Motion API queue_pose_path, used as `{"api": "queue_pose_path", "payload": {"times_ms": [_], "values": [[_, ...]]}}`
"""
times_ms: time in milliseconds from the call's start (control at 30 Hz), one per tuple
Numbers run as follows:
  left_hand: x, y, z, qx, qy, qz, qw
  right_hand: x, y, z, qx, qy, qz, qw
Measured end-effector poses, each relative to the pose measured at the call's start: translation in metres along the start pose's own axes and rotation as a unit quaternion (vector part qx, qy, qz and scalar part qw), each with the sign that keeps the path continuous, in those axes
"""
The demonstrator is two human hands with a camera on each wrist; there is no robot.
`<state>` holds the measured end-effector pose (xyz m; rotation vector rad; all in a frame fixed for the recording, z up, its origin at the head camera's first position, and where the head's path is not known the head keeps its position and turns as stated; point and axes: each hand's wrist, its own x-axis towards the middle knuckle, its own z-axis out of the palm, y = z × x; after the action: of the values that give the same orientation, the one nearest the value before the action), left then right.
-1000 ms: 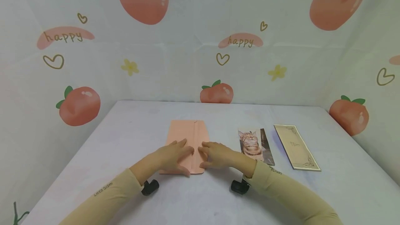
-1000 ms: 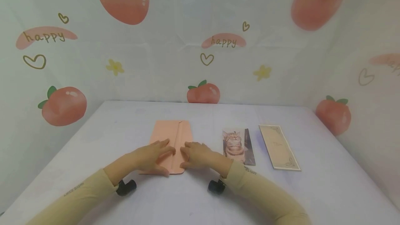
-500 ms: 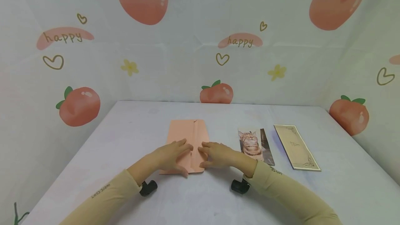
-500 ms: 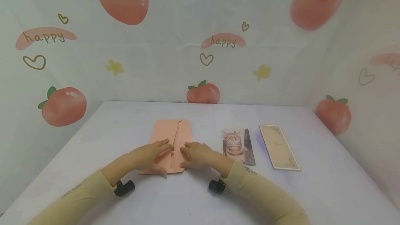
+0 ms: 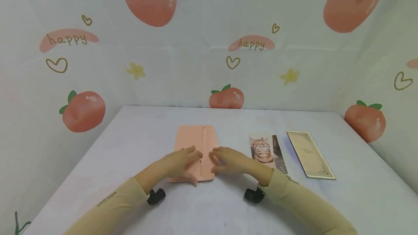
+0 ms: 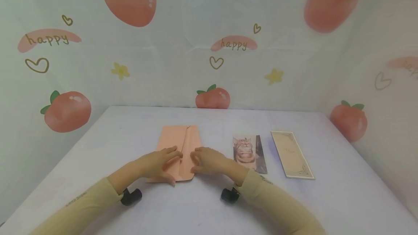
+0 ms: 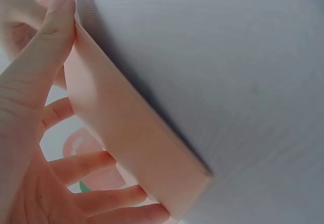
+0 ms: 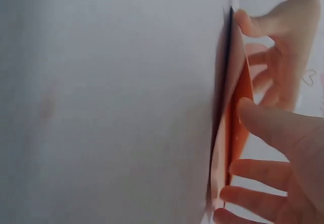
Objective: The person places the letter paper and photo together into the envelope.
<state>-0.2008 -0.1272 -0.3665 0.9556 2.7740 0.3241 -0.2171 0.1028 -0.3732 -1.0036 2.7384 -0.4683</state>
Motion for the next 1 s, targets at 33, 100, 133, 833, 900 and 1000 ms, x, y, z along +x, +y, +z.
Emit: {"api": "queue_pose_path", "payload": {"times_ms": [33,100,133,833,900,1000], "values": [[0.0,0.0,0.0,0.001,0.0,0.001,1.0,-0.001,0.002,-0.001,0.008,0.014,-0.006,1.0],[0.0,0.0,0.0,0.002,0.001,0.002,1.0,-0.004,0.008,-0.004,0.025,0.044,-0.015,0.999],[0.0,0.0,0.0,0.002,0.001,0.002,1.0,-0.007,0.01,-0.005,0.035,0.058,-0.012,0.998],[-0.001,0.003,-0.001,-0.004,-0.006,-0.001,1.0,-0.086,0.107,-0.046,0.123,0.205,0.172,0.956],[-0.001,0.002,-0.001,-0.007,-0.006,-0.002,1.0,-0.093,0.115,-0.047,0.114,0.202,0.197,0.953],[-0.001,0.002,-0.001,-0.01,-0.005,-0.001,0.9999,-0.102,0.125,-0.048,0.113,0.195,0.221,0.949]]}}
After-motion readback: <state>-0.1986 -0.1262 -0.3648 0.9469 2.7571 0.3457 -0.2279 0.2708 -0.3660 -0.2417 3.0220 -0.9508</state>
